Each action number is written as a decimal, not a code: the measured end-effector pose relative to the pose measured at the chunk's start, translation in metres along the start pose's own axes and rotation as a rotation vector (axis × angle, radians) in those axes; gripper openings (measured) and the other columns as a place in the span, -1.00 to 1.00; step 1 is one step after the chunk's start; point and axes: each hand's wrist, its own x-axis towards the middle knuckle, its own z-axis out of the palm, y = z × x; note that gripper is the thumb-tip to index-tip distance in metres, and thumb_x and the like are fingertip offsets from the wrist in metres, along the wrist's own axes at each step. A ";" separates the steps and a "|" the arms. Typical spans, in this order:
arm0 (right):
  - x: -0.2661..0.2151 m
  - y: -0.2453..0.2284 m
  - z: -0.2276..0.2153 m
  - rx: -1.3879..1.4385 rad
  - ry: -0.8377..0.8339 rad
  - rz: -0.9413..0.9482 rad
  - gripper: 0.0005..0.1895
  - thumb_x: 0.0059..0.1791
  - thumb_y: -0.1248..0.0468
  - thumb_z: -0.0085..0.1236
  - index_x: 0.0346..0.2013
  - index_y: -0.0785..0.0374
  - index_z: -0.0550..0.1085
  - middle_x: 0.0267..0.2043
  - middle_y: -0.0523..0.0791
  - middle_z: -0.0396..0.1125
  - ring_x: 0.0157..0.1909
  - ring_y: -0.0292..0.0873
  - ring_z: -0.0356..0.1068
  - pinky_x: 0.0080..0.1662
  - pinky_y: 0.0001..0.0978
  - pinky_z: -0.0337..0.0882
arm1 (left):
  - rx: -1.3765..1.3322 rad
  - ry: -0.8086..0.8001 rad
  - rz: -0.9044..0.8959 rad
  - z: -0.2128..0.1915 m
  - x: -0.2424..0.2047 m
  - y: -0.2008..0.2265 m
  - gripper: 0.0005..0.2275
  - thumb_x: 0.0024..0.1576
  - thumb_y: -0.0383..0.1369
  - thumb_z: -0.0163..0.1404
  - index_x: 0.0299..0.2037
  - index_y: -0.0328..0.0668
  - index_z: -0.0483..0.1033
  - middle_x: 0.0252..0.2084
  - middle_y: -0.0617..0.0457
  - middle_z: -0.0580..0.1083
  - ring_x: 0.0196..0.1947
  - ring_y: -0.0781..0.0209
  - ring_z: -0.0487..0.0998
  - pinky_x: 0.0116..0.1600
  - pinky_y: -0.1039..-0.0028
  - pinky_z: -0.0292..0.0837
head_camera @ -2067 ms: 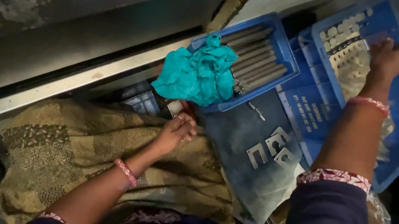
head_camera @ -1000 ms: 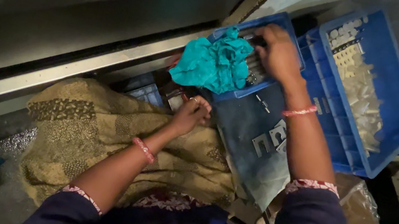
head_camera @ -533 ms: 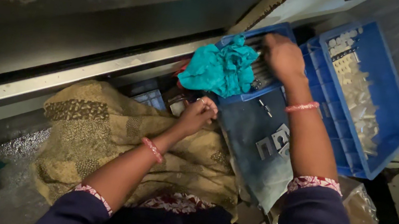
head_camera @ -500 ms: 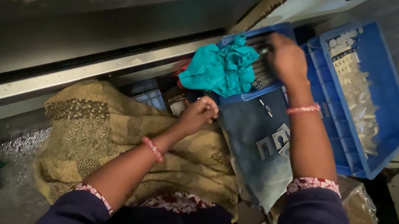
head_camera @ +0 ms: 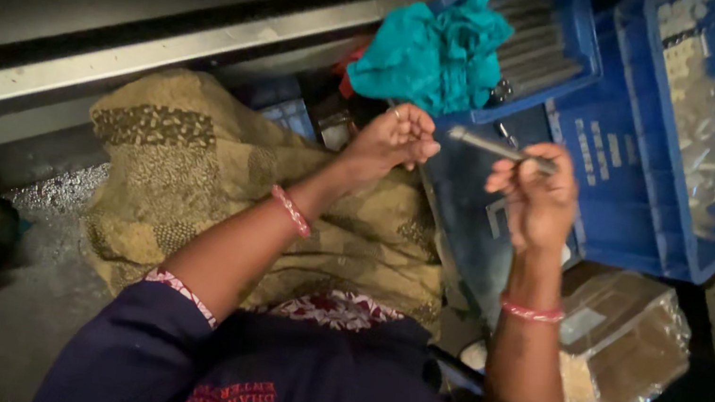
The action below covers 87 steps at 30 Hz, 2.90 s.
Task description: The person inspects a metal rod, then uses a wrench to tighten a bolt on a machine. They handle several metal components and tools, placing them into a blue bin and adjusting the machine's internal parts.
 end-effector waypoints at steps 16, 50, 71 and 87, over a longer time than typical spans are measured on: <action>-0.078 0.060 0.007 0.097 0.114 0.158 -0.83 0.21 0.26 -0.03 -0.04 0.34 0.38 -0.32 0.05 0.45 -0.42 -0.12 0.45 -0.30 -0.28 0.48 | 0.403 -0.329 -0.056 0.020 -0.027 0.017 -0.52 -0.06 -0.48 0.41 -0.43 -0.05 0.15 -0.43 0.30 0.18 -0.42 0.53 0.16 -0.37 0.61 0.13; -0.096 0.055 -0.029 0.162 0.057 0.376 -0.83 0.21 0.26 -0.09 -0.06 0.32 0.40 -0.36 0.02 0.46 -0.44 -0.14 0.47 -0.35 -0.37 0.46 | 0.944 -0.523 0.346 0.055 -0.051 0.044 -0.66 0.00 -0.33 0.30 -0.38 -0.22 0.29 -0.33 0.03 0.28 -0.38 0.07 0.44 -0.27 0.24 0.34; -0.102 0.052 -0.012 -0.210 0.045 -0.021 -0.80 0.18 0.25 0.03 -0.01 0.32 0.33 -0.18 0.09 0.47 -0.23 -0.07 0.51 -0.09 -0.21 0.53 | 0.317 -0.306 -0.007 0.028 -0.042 -0.027 -0.53 -0.02 -0.47 0.35 -0.44 -0.02 0.11 -0.45 0.29 0.17 -0.42 0.50 0.15 -0.35 0.58 0.09; -0.033 0.023 -0.100 -0.392 0.464 -0.082 -0.80 0.14 0.24 0.04 -0.05 0.32 0.35 -0.32 0.01 0.46 -0.41 -0.16 0.49 -0.31 -0.33 0.51 | 0.190 0.392 -0.121 -0.016 -0.018 -0.016 -0.73 0.16 -0.25 0.20 -0.38 -0.05 0.31 -0.58 0.28 0.25 -0.63 0.52 0.18 -0.55 0.66 0.06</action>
